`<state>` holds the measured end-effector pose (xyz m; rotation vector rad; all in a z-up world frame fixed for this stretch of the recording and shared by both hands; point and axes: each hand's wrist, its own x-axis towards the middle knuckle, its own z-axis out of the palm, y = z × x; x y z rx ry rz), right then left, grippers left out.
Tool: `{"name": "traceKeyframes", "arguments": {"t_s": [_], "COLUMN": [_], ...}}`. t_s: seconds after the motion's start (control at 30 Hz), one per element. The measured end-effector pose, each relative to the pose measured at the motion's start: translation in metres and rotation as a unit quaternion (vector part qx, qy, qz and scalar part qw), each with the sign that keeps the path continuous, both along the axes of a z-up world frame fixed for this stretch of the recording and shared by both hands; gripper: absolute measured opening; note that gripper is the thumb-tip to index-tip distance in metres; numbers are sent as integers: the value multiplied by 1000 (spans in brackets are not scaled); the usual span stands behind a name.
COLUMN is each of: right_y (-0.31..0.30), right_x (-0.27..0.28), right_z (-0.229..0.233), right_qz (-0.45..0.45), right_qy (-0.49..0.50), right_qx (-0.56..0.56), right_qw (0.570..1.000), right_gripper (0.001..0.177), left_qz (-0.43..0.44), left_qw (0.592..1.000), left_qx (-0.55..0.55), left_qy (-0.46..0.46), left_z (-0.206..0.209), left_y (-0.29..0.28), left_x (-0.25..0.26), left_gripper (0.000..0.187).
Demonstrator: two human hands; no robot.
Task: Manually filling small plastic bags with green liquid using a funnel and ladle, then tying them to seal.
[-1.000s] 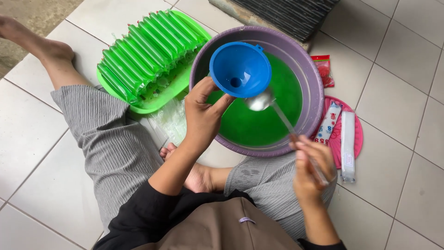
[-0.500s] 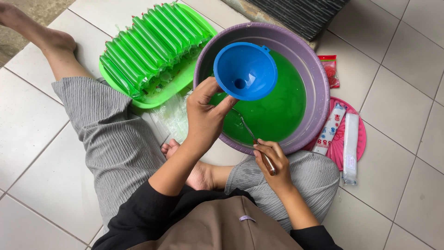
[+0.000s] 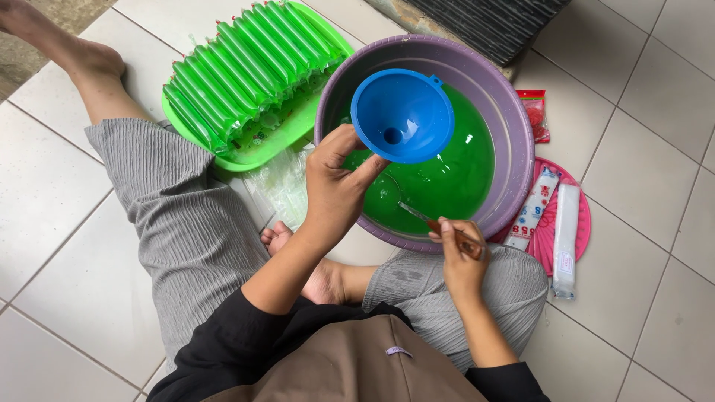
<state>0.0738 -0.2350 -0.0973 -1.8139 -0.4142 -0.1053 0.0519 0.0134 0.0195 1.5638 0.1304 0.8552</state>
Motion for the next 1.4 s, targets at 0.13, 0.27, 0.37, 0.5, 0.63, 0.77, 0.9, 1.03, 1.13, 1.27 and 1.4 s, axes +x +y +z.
{"name": "traceKeyframes", "arguments": {"t_s": [0.13,0.27,0.37,0.5,0.63,0.77,0.9,1.03,1.13,1.27,1.4], "right_y": [-5,-6,-10,-15,-17,-23,-31,-26,-26,-32,-38], "right_x": [4,5,5,8,12,20,35,37,36,45,52], "right_z": [9,22,25,31,46,63,98,162,201,231,255], "right_qz": [-43,-69,-81,-84,-99,-111,-119,-147,-141,-191,-238], "right_qy": [52,48,34,22,9,17,18,-2,-31,-86,-42], "right_qx": [51,61,56,54,58,100,139,145,141,119,119], "right_qw": [996,995,995,995,993,989,983,979,980,971,963], "right_gripper": [21,20,20,19,17,20,20,23,25,37,44], "left_qz": [2,0,1,2,-2,2,0,-12,-15,-21,-15], "left_qw": [1000,1000,1000,1000,1000,1000,1000,999,999,999,999], "left_qx": [3,-1,-1,0,-15,-13,-12,39,33,20,28], "left_qy": [1,0,0,-6,-5,-4,-4,2,7,17,23], "left_z": [0,1,5,6,7,10,6,5,4,1,-4], "left_y": [0,1,-1,-2,-2,-2,-1,-1,-3,-6,-10], "left_x": [0,-1,-1,0,1,1,1,0,1,1,4], "left_gripper": [16,16,15,16,16,16,17,16,15,15,16]}}
